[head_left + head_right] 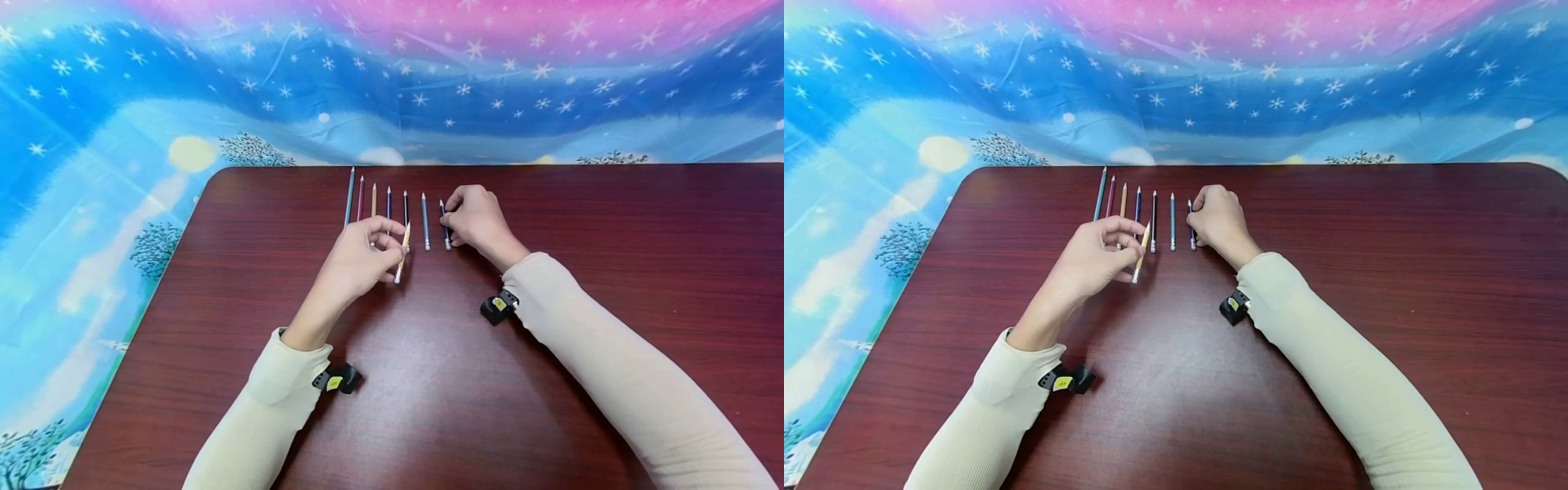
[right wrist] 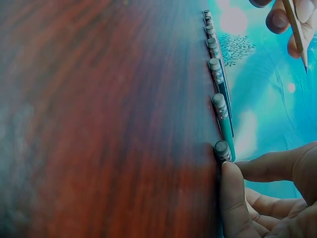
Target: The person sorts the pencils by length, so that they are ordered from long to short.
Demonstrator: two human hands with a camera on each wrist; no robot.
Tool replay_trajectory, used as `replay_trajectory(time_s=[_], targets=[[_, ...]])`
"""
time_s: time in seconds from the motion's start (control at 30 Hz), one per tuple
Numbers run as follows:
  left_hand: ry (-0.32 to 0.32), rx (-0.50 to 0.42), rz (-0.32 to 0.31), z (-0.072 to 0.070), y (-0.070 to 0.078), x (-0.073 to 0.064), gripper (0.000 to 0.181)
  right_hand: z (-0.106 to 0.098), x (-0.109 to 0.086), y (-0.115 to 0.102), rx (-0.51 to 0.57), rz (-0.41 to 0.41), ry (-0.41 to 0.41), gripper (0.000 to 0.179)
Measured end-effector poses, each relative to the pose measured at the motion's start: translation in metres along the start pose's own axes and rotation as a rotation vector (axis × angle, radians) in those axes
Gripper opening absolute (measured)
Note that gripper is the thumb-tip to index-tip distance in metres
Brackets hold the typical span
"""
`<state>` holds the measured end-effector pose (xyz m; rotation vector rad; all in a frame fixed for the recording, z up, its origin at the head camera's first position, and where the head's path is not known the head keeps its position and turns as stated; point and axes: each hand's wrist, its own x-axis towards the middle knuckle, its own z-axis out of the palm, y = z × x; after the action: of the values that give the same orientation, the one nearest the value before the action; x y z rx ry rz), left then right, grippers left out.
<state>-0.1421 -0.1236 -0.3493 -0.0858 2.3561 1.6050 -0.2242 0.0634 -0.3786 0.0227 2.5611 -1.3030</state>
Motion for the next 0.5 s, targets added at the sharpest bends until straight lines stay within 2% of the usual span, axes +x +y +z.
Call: replay_trajectory(time_s=[0.5], targets=[[-0.003,0.006,-0.005,0.0013,0.0001,0.0012,0.031,-0.0008,0.0023,0.0006,0.020,0.013,-0.009,0.012]])
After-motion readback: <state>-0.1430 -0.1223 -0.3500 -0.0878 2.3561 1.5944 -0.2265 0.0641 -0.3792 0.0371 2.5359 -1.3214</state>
